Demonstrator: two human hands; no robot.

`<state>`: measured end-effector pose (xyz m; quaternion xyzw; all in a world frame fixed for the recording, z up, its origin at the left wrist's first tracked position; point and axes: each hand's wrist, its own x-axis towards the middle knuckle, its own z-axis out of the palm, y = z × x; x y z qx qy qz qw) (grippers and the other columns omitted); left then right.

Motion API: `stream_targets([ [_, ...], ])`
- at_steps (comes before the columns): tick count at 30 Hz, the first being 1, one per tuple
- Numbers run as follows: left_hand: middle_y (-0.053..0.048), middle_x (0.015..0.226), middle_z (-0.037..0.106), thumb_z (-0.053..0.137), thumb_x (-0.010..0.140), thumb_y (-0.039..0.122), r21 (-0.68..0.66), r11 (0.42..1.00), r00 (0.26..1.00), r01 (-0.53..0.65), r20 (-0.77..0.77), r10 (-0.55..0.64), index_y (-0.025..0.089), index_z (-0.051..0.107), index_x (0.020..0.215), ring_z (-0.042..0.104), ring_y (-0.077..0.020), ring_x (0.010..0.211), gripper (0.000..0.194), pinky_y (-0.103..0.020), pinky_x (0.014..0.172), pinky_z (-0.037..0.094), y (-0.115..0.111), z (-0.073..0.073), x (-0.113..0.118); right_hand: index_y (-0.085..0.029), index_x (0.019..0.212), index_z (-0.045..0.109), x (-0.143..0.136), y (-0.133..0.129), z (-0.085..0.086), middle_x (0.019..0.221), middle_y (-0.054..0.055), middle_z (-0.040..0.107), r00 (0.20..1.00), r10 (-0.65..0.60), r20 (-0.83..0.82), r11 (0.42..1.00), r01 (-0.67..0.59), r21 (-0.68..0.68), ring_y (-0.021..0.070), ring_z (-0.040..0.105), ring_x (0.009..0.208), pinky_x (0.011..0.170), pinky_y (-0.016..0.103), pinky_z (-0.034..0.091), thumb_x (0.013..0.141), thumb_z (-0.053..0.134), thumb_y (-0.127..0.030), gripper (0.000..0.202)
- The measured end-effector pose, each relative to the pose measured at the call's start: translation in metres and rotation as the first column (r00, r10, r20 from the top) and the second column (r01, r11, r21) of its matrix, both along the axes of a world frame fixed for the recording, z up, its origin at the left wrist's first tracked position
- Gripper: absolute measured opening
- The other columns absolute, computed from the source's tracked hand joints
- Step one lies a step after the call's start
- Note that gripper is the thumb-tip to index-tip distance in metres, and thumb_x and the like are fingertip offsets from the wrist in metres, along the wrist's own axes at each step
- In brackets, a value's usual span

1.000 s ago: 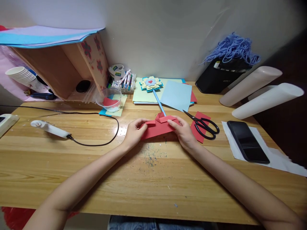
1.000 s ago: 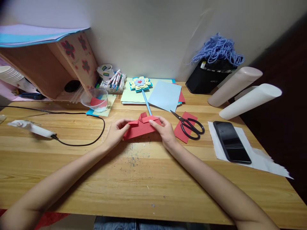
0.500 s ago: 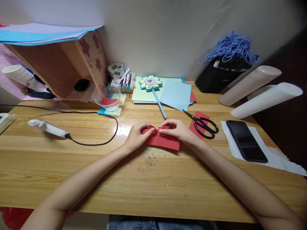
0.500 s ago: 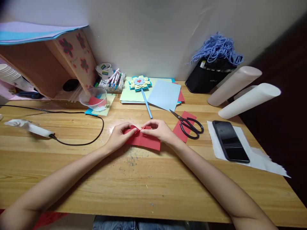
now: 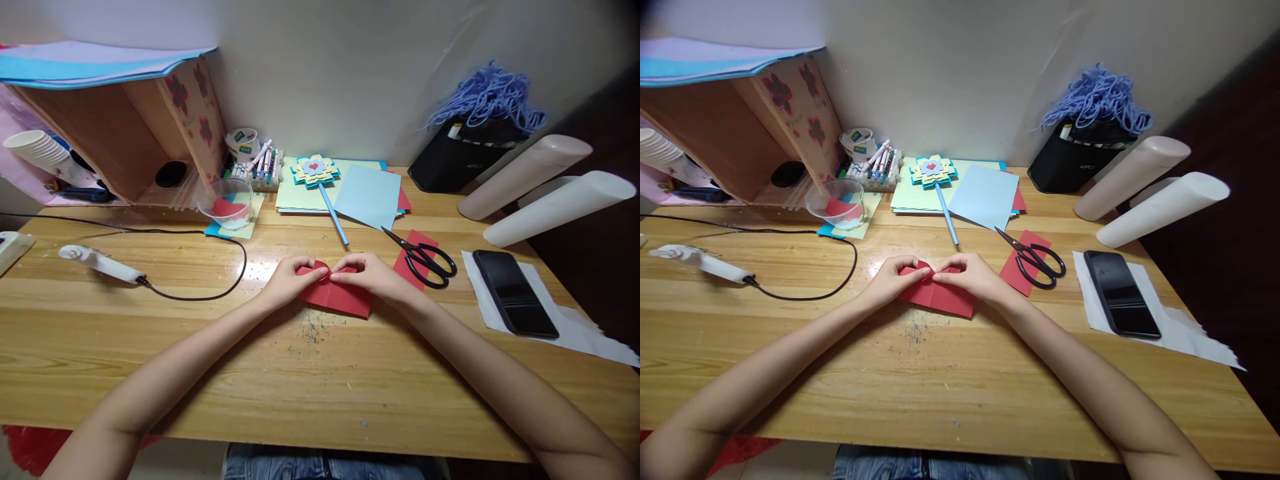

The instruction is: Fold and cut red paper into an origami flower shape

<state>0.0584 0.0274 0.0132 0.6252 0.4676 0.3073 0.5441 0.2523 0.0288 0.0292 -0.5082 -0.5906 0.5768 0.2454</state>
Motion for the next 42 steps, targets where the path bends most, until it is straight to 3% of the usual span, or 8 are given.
stream_targets([
  [3, -0.002, 0.076, 0.066, 0.064, 0.071, 0.048, -0.092, 0.996, 1.0, -0.017, 0.018, 0.019, 0.015, 0.066, 0.074, 0.058, -0.0147, 0.07, 0.033, -0.023, 0.063, 0.042, 0.0, 0.006, 0.0, -0.015, 0.073, 0.068, -0.001, 0.001, -0.003, 0.076, 0.004, 0.066, 0.999, -0.016, -0.043, 0.999, 0.015, -0.033, 0.0154, 0.058, 0.073, 0.066, 0.028, 0.043, 0.063, 0.072, -0.039, 0.026],
  [8, -0.003, 0.076, 0.066, 0.075, 0.059, 0.042, -0.092, 0.996, 1.0, -0.02, -0.021, 0.018, 0.014, 0.066, 0.073, 0.059, -0.0157, 0.07, 0.032, -0.025, 0.064, 0.044, -0.002, 0.012, 0.0, -0.015, 0.067, 0.064, -0.004, -0.001, -0.004, 0.07, 0.002, 0.064, 0.996, -0.059, -0.06, 0.996, 0.056, -0.063, 0.0134, 0.056, 0.066, 0.062, 0.027, 0.041, 0.059, 0.074, -0.038, 0.026],
  [12, -0.003, 0.075, 0.065, 0.075, 0.059, 0.041, -0.105, 0.993, 0.998, -0.058, -0.027, 0.056, 0.014, 0.065, 0.072, 0.058, -0.0148, 0.068, 0.031, -0.025, 0.063, 0.044, -0.003, 0.012, 0.0, -0.016, 0.065, 0.062, -0.004, -0.002, -0.004, 0.068, 0.001, 0.062, 0.996, -0.049, -0.072, 0.997, 0.043, -0.071, 0.0124, 0.055, 0.064, 0.061, 0.026, 0.04, 0.061, 0.073, -0.038, 0.025],
  [20, -0.005, 0.081, 0.068, 0.075, 0.059, 0.03, -0.07, 0.996, 0.995, 0.047, -0.084, -0.053, 0.014, 0.067, 0.08, 0.06, -0.0166, 0.074, 0.028, -0.027, 0.067, 0.047, 0.001, 0.016, -0.002, -0.015, 0.075, 0.068, 0.004, 0.003, 0.002, 0.07, 0.002, 0.063, 0.982, 0.174, -0.072, 0.983, -0.177, -0.045, 0.011, 0.053, 0.062, 0.058, 0.025, 0.041, 0.069, 0.07, -0.04, 0.026],
  [29, -0.007, 0.085, 0.067, 0.074, 0.061, 0.028, -0.005, 1.0, 0.999, 0.021, -0.04, -0.021, 0.013, 0.063, 0.092, 0.061, -0.018, 0.077, 0.036, -0.03, 0.068, 0.049, 0.004, 0.016, -0.005, -0.014, 0.066, 0.063, -0.006, -0.004, 0.004, 0.064, 0.0, 0.059, 0.997, -0.015, -0.077, 1.0, 0.015, -0.003, 0.0104, 0.051, 0.059, 0.056, 0.025, 0.037, 0.068, 0.069, -0.039, 0.025],
  [35, -0.006, 0.084, 0.067, 0.075, 0.061, 0.03, 0.002, 1.0, 0.997, 0.028, -0.072, -0.028, 0.014, 0.063, 0.097, 0.061, -0.0172, 0.074, 0.041, -0.029, 0.067, 0.049, 0.003, 0.017, -0.006, -0.014, 0.07, 0.063, -0.006, -0.007, 0.006, 0.071, 0.001, 0.061, 0.993, 0.02, -0.117, 0.999, -0.024, -0.032, 0.0107, 0.053, 0.063, 0.06, 0.025, 0.039, 0.066, 0.072, -0.033, 0.021],
  [42, -0.004, 0.081, 0.064, 0.074, 0.062, 0.027, 0.006, 0.995, 0.99, 0.101, -0.097, -0.1, 0.015, 0.062, 0.102, 0.058, -0.0143, 0.069, 0.044, -0.027, 0.064, 0.046, 0.005, 0.018, -0.007, -0.015, 0.064, 0.056, -0.006, -0.006, -0.001, 0.06, -0.002, 0.054, 0.986, 0.073, -0.149, 0.997, -0.076, -0.015, 0.0083, 0.048, 0.055, 0.052, 0.023, 0.035, 0.07, 0.068, -0.032, 0.022],
])
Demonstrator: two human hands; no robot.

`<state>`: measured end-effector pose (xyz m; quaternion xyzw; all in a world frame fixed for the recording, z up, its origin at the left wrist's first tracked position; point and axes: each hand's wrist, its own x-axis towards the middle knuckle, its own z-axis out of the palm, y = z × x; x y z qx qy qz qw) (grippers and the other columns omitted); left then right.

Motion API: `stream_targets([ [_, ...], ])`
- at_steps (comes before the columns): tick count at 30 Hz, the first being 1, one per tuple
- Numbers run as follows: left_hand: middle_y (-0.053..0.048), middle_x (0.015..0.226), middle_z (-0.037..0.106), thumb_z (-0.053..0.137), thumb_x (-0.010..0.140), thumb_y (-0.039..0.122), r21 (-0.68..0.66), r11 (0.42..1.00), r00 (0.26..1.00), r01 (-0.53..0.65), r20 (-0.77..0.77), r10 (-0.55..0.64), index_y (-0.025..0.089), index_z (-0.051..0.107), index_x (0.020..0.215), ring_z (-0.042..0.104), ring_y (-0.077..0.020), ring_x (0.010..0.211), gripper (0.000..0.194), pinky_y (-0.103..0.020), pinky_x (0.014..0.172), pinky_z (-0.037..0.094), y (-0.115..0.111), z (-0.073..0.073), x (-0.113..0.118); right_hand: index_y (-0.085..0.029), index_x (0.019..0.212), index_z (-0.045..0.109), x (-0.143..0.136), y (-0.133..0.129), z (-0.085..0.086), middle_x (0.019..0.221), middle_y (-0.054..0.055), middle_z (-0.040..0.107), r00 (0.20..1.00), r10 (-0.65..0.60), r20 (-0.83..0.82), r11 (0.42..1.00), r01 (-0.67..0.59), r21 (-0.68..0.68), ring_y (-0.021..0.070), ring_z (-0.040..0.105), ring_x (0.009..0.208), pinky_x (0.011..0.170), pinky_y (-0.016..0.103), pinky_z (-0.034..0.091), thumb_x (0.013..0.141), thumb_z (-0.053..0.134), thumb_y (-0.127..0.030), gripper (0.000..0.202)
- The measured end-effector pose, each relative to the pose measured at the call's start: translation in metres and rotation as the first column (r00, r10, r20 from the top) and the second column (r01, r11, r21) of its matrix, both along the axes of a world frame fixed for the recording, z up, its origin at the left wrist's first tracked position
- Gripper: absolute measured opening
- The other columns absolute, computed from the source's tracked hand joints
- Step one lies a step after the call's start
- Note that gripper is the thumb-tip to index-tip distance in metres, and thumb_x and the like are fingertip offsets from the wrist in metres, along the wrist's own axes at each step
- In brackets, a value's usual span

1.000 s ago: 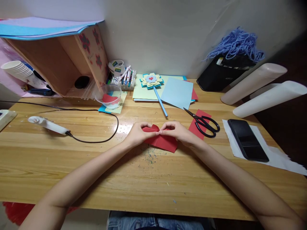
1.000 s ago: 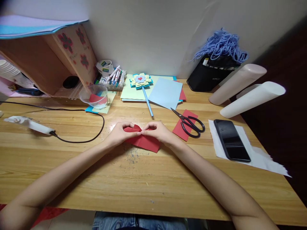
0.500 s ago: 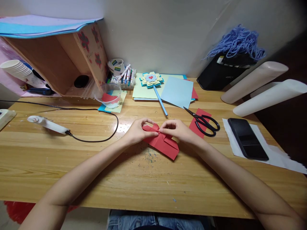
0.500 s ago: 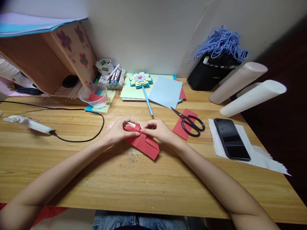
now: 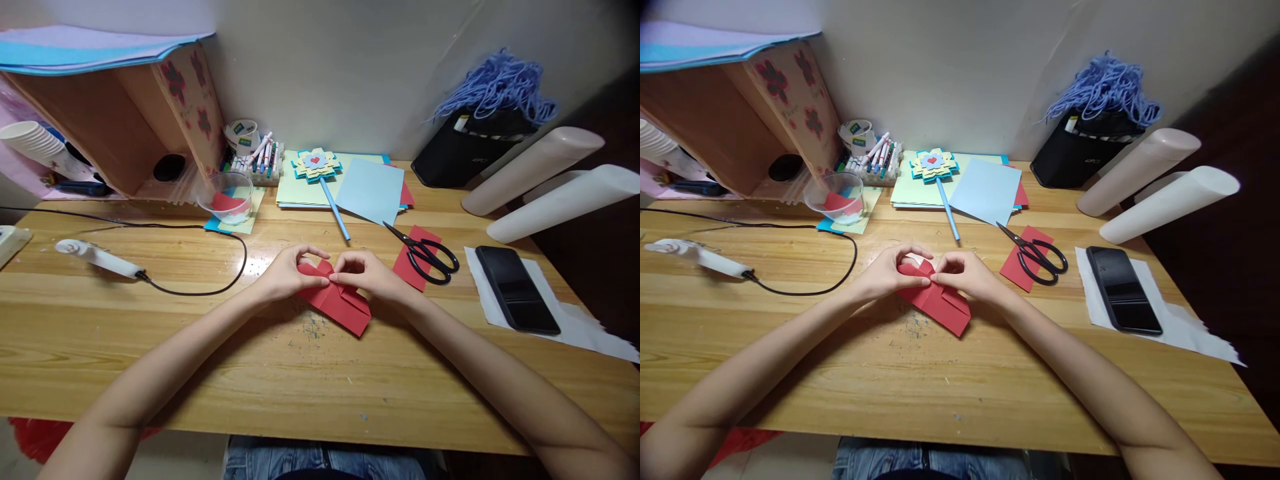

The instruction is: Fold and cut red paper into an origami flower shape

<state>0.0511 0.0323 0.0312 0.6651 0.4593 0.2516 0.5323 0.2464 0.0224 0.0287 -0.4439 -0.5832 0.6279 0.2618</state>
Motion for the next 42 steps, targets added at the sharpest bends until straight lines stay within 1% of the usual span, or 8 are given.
stream_targets([
  [9, -0.002, 0.078, 0.065, 0.078, 0.057, 0.031, -0.051, 0.997, 0.998, -0.057, -0.005, 0.056, 0.017, 0.062, 0.104, 0.059, -0.0156, 0.069, 0.052, -0.03, 0.066, 0.048, 0.01, -0.001, -0.009, -0.017, 0.065, 0.048, -0.002, 0.0, 0.002, 0.064, -0.002, 0.053, 0.996, 0.073, -0.051, 0.997, -0.075, -0.036, 0.0086, 0.049, 0.055, 0.053, 0.024, 0.038, 0.072, 0.067, -0.034, 0.026],
  [13, -0.008, 0.097, 0.067, 0.078, 0.058, 0.03, -0.133, 0.972, 0.964, -0.193, 0.157, 0.213, 0.018, 0.057, 0.11, 0.062, -0.0178, 0.079, 0.057, -0.03, 0.066, 0.05, 0.005, 0.0, -0.005, -0.018, 0.063, 0.046, -0.005, -0.001, 0.0, 0.062, -0.003, 0.053, 0.996, -0.087, -0.015, 0.996, 0.088, 0.029, 0.0097, 0.049, 0.056, 0.054, 0.024, 0.037, 0.07, 0.066, -0.036, 0.028],
  [16, -0.012, 0.106, 0.065, 0.076, 0.062, 0.03, -0.27, 0.945, 0.928, -0.183, 0.27, 0.256, 0.016, 0.056, 0.108, 0.063, -0.0206, 0.087, 0.052, -0.03, 0.067, 0.051, -0.002, 0.0, 0.001, -0.018, 0.062, 0.045, -0.007, -0.003, -0.005, 0.06, -0.004, 0.05, 0.98, -0.198, -0.029, 0.977, 0.2, 0.08, 0.0092, 0.047, 0.055, 0.053, 0.023, 0.036, 0.069, 0.067, -0.038, 0.03],
  [18, -0.012, 0.101, 0.066, 0.076, 0.062, 0.031, -0.292, 0.94, 0.93, -0.176, 0.263, 0.256, 0.014, 0.058, 0.101, 0.063, -0.0209, 0.086, 0.046, -0.03, 0.069, 0.05, -0.005, -0.001, 0.005, -0.019, 0.061, 0.045, -0.009, -0.005, -0.007, 0.059, -0.004, 0.049, 0.981, -0.191, -0.035, 0.978, 0.193, 0.078, 0.009, 0.046, 0.055, 0.053, 0.023, 0.036, 0.069, 0.067, -0.039, 0.031],
  [22, -0.008, 0.093, 0.067, 0.079, 0.058, 0.031, -0.222, 0.947, 0.935, -0.23, 0.218, 0.279, 0.013, 0.059, 0.091, 0.062, -0.0193, 0.083, 0.042, -0.03, 0.072, 0.049, -0.008, -0.004, 0.007, -0.019, 0.06, 0.045, -0.01, -0.006, -0.006, 0.058, -0.004, 0.049, 0.989, -0.146, -0.025, 0.988, 0.147, 0.05, 0.0089, 0.046, 0.053, 0.051, 0.022, 0.036, 0.069, 0.066, -0.041, 0.032],
  [31, -0.005, 0.085, 0.066, 0.077, 0.059, 0.024, -0.313, 0.937, 0.93, -0.152, 0.277, 0.244, 0.014, 0.058, 0.085, 0.061, -0.0158, 0.074, 0.034, -0.029, 0.07, 0.047, -0.004, -0.001, 0.003, -0.018, 0.056, 0.051, -0.009, -0.005, 0.001, 0.052, -0.004, 0.049, 0.99, -0.139, 0.017, 0.99, 0.139, 0.03, 0.0095, 0.046, 0.049, 0.049, 0.023, 0.037, 0.071, 0.062, -0.039, 0.028],
  [38, -0.006, 0.089, 0.065, 0.074, 0.062, 0.021, -0.4, 0.914, 0.911, -0.067, 0.349, 0.22, 0.013, 0.059, 0.093, 0.061, -0.016, 0.076, 0.035, -0.029, 0.07, 0.047, -0.004, 0.0, 0.002, -0.016, 0.057, 0.06, -0.009, -0.003, -0.008, 0.059, 0.0, 0.057, 0.98, -0.194, -0.052, 0.981, 0.194, 0.003, 0.0099, 0.047, 0.053, 0.053, 0.024, 0.037, 0.071, 0.058, -0.035, 0.023],
  [42, -0.007, 0.09, 0.067, 0.073, 0.064, 0.022, -0.399, 0.913, 0.923, -0.08, 0.317, 0.219, 0.013, 0.06, 0.092, 0.062, -0.0173, 0.077, 0.032, -0.029, 0.07, 0.047, -0.003, 0.001, 0.001, -0.017, 0.058, 0.06, -0.009, -0.002, -0.009, 0.058, 0.0, 0.057, 0.979, -0.199, -0.046, 0.979, 0.2, 0.028, 0.0101, 0.047, 0.053, 0.053, 0.024, 0.038, 0.072, 0.057, -0.036, 0.024],
])
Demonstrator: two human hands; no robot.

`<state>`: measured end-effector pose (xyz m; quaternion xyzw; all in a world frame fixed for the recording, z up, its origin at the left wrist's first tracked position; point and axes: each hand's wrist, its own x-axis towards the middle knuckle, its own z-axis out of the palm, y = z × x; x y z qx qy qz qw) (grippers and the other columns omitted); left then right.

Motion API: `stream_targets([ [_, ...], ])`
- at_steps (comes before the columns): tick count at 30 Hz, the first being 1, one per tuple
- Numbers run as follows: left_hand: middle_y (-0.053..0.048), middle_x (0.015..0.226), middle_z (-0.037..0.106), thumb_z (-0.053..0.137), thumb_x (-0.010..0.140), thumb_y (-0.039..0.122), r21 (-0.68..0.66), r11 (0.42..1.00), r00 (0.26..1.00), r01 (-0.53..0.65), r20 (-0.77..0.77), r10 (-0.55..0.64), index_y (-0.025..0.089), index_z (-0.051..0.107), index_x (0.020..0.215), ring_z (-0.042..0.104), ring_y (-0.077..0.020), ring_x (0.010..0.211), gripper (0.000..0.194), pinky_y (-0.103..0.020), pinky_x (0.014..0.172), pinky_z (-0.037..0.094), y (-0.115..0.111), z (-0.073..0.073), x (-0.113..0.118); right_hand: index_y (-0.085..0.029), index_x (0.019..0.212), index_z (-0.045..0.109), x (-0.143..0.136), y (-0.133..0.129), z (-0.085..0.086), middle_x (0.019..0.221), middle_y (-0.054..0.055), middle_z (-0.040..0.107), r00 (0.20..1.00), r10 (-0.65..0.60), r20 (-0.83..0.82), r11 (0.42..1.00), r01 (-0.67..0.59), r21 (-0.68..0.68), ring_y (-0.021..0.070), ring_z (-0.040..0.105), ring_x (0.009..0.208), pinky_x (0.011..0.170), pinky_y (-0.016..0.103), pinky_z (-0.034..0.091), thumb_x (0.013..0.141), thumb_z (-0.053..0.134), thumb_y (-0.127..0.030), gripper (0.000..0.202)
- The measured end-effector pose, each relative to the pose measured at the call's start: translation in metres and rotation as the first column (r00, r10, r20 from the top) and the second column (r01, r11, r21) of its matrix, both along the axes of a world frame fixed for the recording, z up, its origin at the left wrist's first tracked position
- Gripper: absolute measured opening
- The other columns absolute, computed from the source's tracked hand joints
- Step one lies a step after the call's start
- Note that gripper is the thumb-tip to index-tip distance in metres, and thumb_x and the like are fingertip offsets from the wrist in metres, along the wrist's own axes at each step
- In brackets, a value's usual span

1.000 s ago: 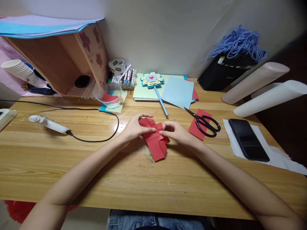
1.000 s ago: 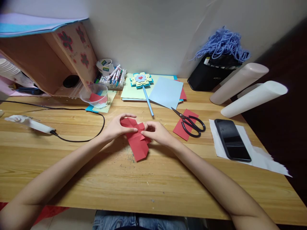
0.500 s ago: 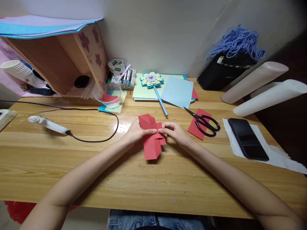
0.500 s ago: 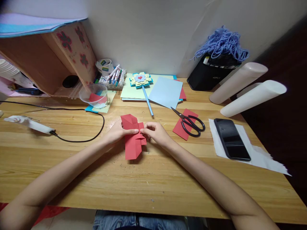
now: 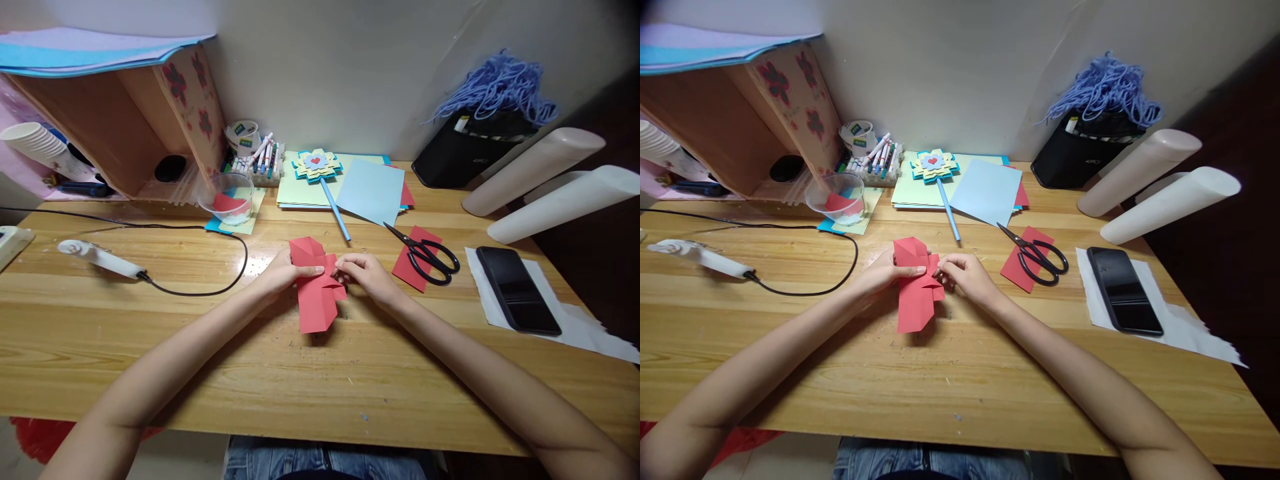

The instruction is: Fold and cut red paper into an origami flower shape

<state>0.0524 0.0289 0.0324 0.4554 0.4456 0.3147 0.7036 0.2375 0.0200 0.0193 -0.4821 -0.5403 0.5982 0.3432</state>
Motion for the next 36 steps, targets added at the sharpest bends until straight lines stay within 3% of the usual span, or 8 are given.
stream_targets([
  [7, -0.009, 0.09, 0.067, 0.075, 0.062, 0.026, 0.147, 0.989, 0.984, -0.01, -0.173, 0.036, 0.012, 0.062, 0.089, 0.062, -0.0196, 0.079, 0.034, -0.032, 0.071, 0.049, 0.004, 0.001, -0.002, -0.016, 0.067, 0.058, 0.005, 0.002, 0.003, 0.058, -0.002, 0.056, 0.995, 0.101, 0.0, 0.994, -0.101, -0.045, 0.0092, 0.05, 0.052, 0.052, 0.024, 0.039, 0.071, 0.067, -0.04, 0.026],
  [11, -0.01, 0.09, 0.067, 0.077, 0.06, 0.032, 0.211, 0.976, 0.957, -0.062, -0.266, 0.118, 0.011, 0.061, 0.09, 0.062, -0.0211, 0.08, 0.039, -0.033, 0.071, 0.049, -0.001, 0.003, 0.002, -0.015, 0.064, 0.057, 0.006, 0.001, -0.001, 0.057, -0.001, 0.057, 0.996, 0.084, 0.001, 0.995, -0.084, -0.05, 0.0091, 0.05, 0.051, 0.051, 0.024, 0.038, 0.07, 0.069, -0.041, 0.029],
  [17, -0.008, 0.09, 0.068, 0.077, 0.059, 0.025, 0.265, 0.955, 0.952, -0.132, -0.236, 0.197, 0.013, 0.061, 0.089, 0.063, -0.0205, 0.081, 0.037, -0.032, 0.072, 0.051, -0.005, 0.002, 0.006, -0.016, 0.063, 0.057, 0.004, -0.001, -0.001, 0.055, -0.001, 0.057, 0.997, 0.073, 0.014, 0.996, -0.072, -0.055, 0.0084, 0.049, 0.049, 0.048, 0.023, 0.034, 0.069, 0.07, -0.04, 0.029],
  [26, -0.008, 0.087, 0.068, 0.075, 0.062, 0.022, 0.294, 0.95, 0.958, -0.105, -0.225, 0.176, 0.012, 0.061, 0.087, 0.063, -0.0216, 0.081, 0.031, -0.034, 0.072, 0.052, -0.004, -0.002, 0.005, -0.015, 0.071, 0.063, 0.006, 0.002, -0.002, 0.058, -0.001, 0.058, 0.991, 0.131, 0.013, 0.987, -0.129, -0.094, 0.0089, 0.05, 0.051, 0.049, 0.023, 0.035, 0.07, 0.07, -0.04, 0.026],
  [36, -0.009, 0.091, 0.068, 0.074, 0.064, 0.026, 0.257, 0.962, 0.952, -0.095, -0.258, 0.163, 0.013, 0.06, 0.088, 0.063, -0.0201, 0.081, 0.031, -0.033, 0.074, 0.051, -0.007, 0.006, 0.008, -0.015, 0.064, 0.058, 0.003, -0.003, 0.003, 0.055, -0.001, 0.056, 0.999, 0.05, 0.02, 0.995, -0.048, -0.083, 0.0082, 0.047, 0.048, 0.047, 0.023, 0.032, 0.069, 0.07, -0.041, 0.029],
])
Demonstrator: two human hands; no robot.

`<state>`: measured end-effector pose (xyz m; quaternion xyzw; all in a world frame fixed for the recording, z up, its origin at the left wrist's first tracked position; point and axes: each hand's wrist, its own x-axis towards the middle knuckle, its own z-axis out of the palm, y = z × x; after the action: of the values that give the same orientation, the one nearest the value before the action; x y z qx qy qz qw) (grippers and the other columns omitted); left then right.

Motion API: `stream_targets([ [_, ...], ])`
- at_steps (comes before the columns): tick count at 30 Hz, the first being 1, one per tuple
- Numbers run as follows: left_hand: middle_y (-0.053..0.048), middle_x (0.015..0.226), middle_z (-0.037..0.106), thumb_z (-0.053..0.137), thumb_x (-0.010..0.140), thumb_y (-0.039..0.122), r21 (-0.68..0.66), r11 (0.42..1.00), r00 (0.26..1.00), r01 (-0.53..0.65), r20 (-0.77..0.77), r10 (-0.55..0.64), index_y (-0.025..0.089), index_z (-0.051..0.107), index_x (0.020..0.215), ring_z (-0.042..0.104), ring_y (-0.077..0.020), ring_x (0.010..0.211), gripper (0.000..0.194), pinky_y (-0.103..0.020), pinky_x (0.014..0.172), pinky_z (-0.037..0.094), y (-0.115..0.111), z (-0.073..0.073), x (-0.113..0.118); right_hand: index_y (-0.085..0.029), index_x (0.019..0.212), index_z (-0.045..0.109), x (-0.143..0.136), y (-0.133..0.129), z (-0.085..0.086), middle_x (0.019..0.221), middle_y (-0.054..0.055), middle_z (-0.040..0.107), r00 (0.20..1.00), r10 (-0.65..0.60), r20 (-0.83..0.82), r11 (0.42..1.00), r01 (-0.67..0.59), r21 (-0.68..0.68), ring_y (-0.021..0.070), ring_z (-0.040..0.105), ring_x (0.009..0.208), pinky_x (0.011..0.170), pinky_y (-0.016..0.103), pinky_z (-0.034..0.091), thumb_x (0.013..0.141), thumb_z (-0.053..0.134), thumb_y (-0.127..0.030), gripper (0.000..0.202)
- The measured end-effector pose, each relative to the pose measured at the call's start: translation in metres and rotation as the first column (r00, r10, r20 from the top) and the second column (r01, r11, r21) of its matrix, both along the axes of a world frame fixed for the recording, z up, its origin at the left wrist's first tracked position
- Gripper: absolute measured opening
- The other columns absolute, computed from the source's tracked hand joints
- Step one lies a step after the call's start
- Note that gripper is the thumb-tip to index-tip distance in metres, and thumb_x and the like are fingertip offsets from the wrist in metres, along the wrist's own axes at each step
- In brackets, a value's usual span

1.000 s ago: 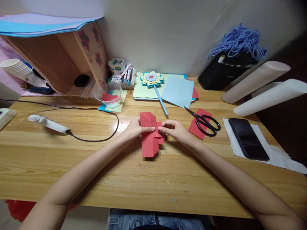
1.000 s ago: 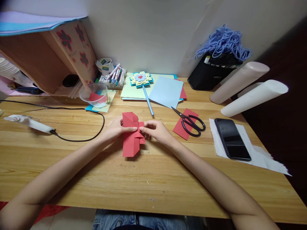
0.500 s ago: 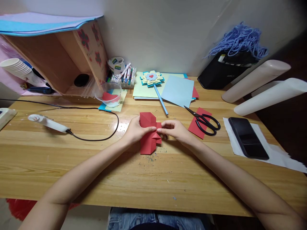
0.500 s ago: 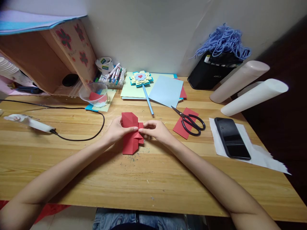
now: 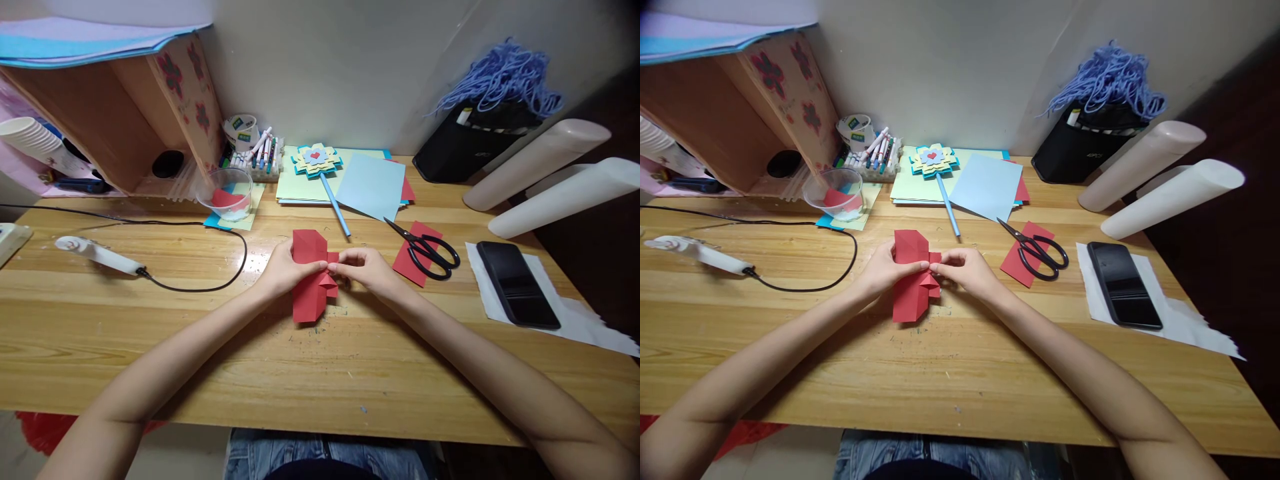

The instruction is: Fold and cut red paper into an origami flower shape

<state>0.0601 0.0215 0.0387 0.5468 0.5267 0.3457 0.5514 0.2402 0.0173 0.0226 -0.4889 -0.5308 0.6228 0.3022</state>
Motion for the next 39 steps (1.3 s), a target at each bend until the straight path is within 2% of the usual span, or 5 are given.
stream_targets([
  [8, -0.009, 0.09, 0.067, 0.073, 0.065, 0.029, -0.082, 0.997, 0.999, 0.013, 0.048, -0.009, 0.013, 0.059, 0.088, 0.062, -0.0183, 0.077, 0.031, -0.031, 0.069, 0.049, 0.001, -0.002, -0.002, -0.014, 0.063, 0.059, -0.001, 0.001, 0.004, 0.057, -0.001, 0.056, 1.0, -0.008, -0.011, 1.0, 0.008, 0.022, 0.0076, 0.047, 0.051, 0.05, 0.023, 0.034, 0.072, 0.066, -0.042, 0.03],
  [17, -0.008, 0.09, 0.067, 0.074, 0.064, 0.03, -0.12, 0.992, 0.996, 0.033, 0.082, -0.023, 0.014, 0.06, 0.089, 0.062, -0.0185, 0.077, 0.034, -0.032, 0.072, 0.05, 0.0, -0.005, -0.002, -0.013, 0.067, 0.061, 0.001, 0.001, -0.001, 0.058, -0.001, 0.058, 0.996, 0.088, 0.029, 0.996, -0.088, -0.014, 0.0082, 0.049, 0.051, 0.05, 0.023, 0.035, 0.068, 0.068, -0.035, 0.023],
  [27, -0.011, 0.096, 0.068, 0.073, 0.065, 0.032, -0.168, 0.982, 0.983, 0.084, 0.177, -0.054, 0.013, 0.061, 0.091, 0.063, -0.0191, 0.079, 0.034, -0.032, 0.072, 0.049, 0.004, -0.008, -0.004, -0.014, 0.067, 0.065, 0.006, 0.006, 0.0, 0.057, 0.001, 0.055, 0.99, 0.096, 0.103, 0.995, -0.099, 0.024, 0.0083, 0.048, 0.05, 0.047, 0.023, 0.033, 0.079, 0.054, -0.039, 0.03],
  [35, -0.006, 0.086, 0.067, 0.077, 0.061, 0.034, -0.159, 0.98, 0.967, -0.119, 0.207, 0.151, 0.013, 0.06, 0.082, 0.061, -0.0156, 0.074, 0.034, -0.026, 0.067, 0.049, 0.0, -0.009, -0.002, -0.014, 0.073, 0.063, -0.004, -0.002, 0.006, 0.067, 0.001, 0.062, 0.997, 0.069, 0.023, 0.998, -0.069, -0.014, 0.0103, 0.054, 0.058, 0.058, 0.025, 0.043, 0.07, 0.067, -0.046, 0.032],
  [39, -0.008, 0.093, 0.068, 0.075, 0.063, 0.034, -0.185, 0.977, 0.945, -0.104, 0.289, 0.155, 0.013, 0.061, 0.091, 0.063, -0.0187, 0.079, 0.037, -0.029, 0.067, 0.05, -0.001, -0.011, -0.001, -0.015, 0.074, 0.062, 0.0, 0.001, 0.006, 0.07, 0.002, 0.064, 0.996, -0.086, 0.008, 0.996, 0.086, 0.029, 0.012, 0.056, 0.062, 0.059, 0.026, 0.044, 0.066, 0.07, -0.045, 0.032],
])
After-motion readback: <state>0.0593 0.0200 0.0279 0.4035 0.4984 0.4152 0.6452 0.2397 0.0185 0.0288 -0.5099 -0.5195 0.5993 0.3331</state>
